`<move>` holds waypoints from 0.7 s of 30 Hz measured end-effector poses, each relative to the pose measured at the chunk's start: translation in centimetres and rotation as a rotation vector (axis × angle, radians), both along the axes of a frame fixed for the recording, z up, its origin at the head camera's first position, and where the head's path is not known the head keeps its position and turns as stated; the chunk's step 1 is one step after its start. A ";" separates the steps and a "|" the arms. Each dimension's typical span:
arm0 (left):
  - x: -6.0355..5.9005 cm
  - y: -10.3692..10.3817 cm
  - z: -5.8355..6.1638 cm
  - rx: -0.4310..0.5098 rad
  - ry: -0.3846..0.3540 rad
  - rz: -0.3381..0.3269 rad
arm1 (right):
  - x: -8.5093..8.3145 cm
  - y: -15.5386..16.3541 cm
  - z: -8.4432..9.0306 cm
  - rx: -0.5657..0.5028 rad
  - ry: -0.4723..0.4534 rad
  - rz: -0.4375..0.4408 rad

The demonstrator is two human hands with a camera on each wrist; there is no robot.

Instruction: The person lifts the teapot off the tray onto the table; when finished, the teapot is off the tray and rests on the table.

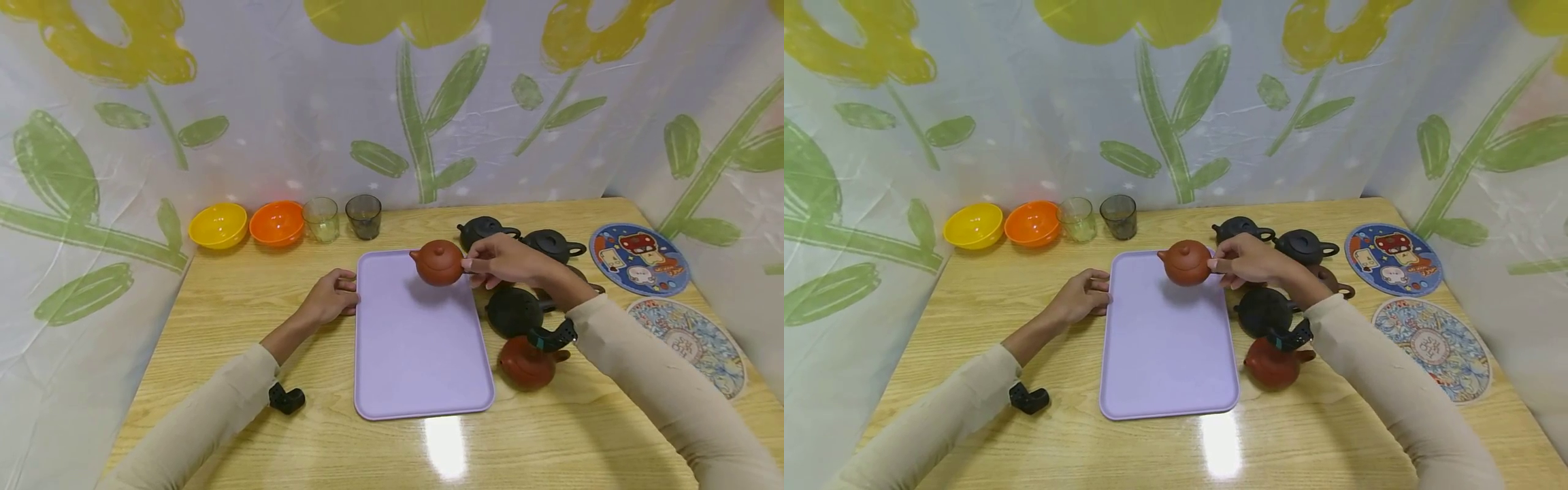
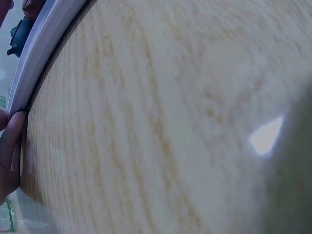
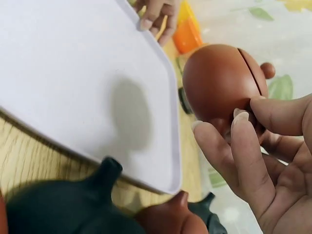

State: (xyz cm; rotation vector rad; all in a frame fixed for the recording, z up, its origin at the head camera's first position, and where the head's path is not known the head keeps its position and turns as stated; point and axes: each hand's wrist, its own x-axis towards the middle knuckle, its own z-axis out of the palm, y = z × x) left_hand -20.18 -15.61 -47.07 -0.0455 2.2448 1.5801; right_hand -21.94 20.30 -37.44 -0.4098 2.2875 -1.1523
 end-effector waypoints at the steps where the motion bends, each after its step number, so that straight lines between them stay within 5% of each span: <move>1: 0.0 0.0 0.0 0.000 0.001 0.000 | 0.2 0.3 0.1 0.005 0.008 0.003; 21: -0.2 -0.2 0.0 0.011 -0.022 -0.012 | 4.9 7.7 1.4 -0.038 0.057 0.036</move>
